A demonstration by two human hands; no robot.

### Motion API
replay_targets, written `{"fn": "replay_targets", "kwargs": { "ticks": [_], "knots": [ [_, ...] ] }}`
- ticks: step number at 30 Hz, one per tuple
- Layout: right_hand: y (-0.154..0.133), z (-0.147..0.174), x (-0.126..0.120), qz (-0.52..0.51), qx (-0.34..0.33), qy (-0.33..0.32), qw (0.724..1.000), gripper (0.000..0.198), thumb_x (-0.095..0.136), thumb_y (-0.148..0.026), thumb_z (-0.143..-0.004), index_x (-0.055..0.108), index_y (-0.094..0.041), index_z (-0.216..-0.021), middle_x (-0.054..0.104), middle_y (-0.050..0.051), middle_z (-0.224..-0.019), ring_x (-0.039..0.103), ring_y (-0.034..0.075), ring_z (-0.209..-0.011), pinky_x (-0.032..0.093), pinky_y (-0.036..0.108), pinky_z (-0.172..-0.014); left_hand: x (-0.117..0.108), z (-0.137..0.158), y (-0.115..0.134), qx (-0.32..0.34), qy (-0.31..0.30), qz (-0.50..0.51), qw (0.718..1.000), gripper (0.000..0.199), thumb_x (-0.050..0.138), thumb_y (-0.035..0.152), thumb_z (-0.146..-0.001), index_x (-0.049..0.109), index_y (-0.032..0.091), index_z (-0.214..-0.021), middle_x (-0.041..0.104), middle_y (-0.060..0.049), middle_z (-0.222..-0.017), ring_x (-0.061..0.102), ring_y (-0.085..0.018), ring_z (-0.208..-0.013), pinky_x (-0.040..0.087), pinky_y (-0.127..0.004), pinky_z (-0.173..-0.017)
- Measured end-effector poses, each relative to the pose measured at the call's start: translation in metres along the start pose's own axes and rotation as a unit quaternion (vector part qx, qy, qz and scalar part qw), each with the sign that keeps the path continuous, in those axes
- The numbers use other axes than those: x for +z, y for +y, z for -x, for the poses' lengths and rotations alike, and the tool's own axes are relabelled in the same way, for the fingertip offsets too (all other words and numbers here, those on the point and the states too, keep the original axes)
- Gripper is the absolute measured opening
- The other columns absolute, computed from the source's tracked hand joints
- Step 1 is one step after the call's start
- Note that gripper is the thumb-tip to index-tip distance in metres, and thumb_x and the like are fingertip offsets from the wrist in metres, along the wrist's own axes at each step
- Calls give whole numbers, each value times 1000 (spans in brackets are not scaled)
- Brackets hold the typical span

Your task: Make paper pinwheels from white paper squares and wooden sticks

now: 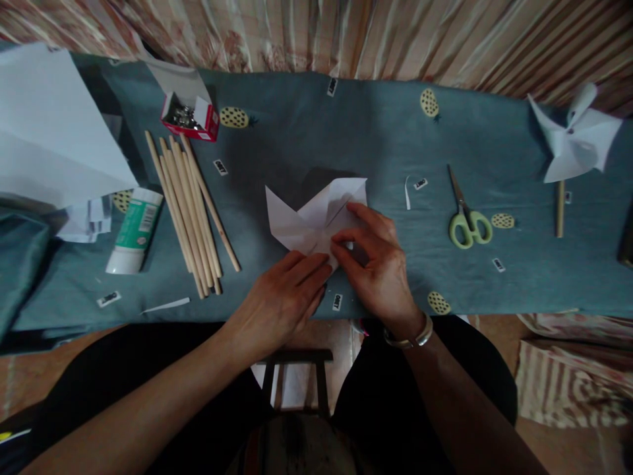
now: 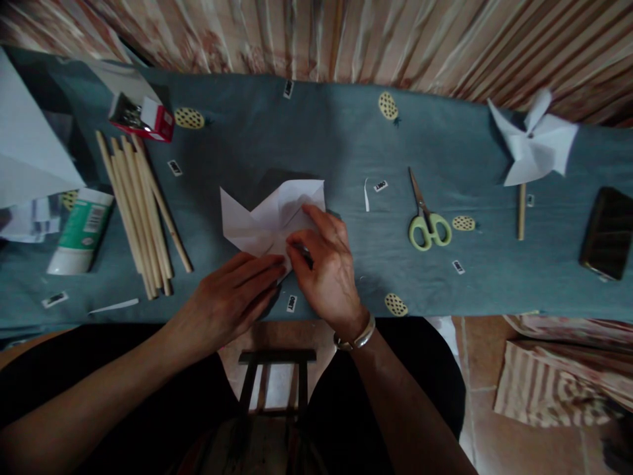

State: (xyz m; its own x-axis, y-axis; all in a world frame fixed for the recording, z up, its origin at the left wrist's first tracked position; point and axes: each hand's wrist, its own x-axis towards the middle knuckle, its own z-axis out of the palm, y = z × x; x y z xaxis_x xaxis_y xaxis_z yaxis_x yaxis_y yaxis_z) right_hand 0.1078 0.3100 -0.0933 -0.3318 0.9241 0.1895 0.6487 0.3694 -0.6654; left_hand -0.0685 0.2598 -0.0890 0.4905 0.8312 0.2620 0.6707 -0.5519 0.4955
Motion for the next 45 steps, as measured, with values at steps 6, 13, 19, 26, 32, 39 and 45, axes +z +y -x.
{"fn": "replay_targets", "kwargs": {
  "ticks": [6, 13, 19, 26, 32, 39, 45],
  "knots": [
    [-3, 0, 3, 16, -40, -26, 999, 26, 50, -19, -94, 68, -32, -106, 49, 0, -144, 44, 28, -135, 40, 53, -112, 1, 0, -1, 0, -2, -5, 1000, 23, 49, 13, -94, 61, 10, -114, 69, -12, -112, 64, -22, -95, 60, -39, -82],
    [-6, 4, 10, 47, -51, -42, 997, 30, 45, -14, -94, 64, -30, -111, 48, 2, -146, 39, 28, -138, 38, 50, -113, -2, -1, 2, -2, -23, -9, 1000, 23, 48, 14, -95, 61, 10, -115, 68, -12, -111, 63, -21, -94, 60, -38, -82],
    [-6, 8, 17, 58, -59, -42, 996, 32, 42, -12, -94, 61, -27, -116, 47, 5, -147, 34, 28, -143, 36, 51, -115, -3, -5, 4, 3, -30, -28, 999, 19, 49, 15, -95, 63, 7, -106, 69, -12, -102, 62, -22, -89, 59, -37, -79],
    [-1, -1, -5, -42, -33, -21, 998, 37, 39, -12, -92, 66, -28, -113, 51, 2, -145, 40, 24, -141, 37, 50, -116, 0, -4, 2, -4, -11, -45, 999, 23, 52, 25, -95, 60, 9, -110, 69, -12, -106, 63, -23, -89, 59, -38, -79],
    [23, -34, -13, 22, -18, 41, 999, 52, 40, -15, -92, 45, -30, -141, 49, 2, -148, 36, 22, -144, 31, 49, -120, 1, -5, 3, 11, 13, -71, 997, 21, 55, 16, -92, 62, 6, -109, 70, -13, -107, 64, -23, -90, 59, -36, -80],
    [30, -55, -6, 91, -47, -8, 995, 51, 42, -16, -90, 45, -18, -141, 61, 11, -135, 52, 24, -131, 40, 47, -112, -8, -7, 2, 32, -14, -93, 995, 21, 55, 14, -91, 64, 6, -107, 71, -11, -101, 65, -23, -88, 59, -36, -79],
    [29, -48, -25, 94, 24, 28, 995, 43, 56, -22, -85, 60, -18, -128, 75, 6, -101, 70, 24, -94, 55, 40, -89, -18, -2, -12, 48, 9, -92, 995, 20, 53, 11, -91, 65, 8, -106, 71, -13, -108, 64, -24, -95, 58, -39, -84]
  ]
}}
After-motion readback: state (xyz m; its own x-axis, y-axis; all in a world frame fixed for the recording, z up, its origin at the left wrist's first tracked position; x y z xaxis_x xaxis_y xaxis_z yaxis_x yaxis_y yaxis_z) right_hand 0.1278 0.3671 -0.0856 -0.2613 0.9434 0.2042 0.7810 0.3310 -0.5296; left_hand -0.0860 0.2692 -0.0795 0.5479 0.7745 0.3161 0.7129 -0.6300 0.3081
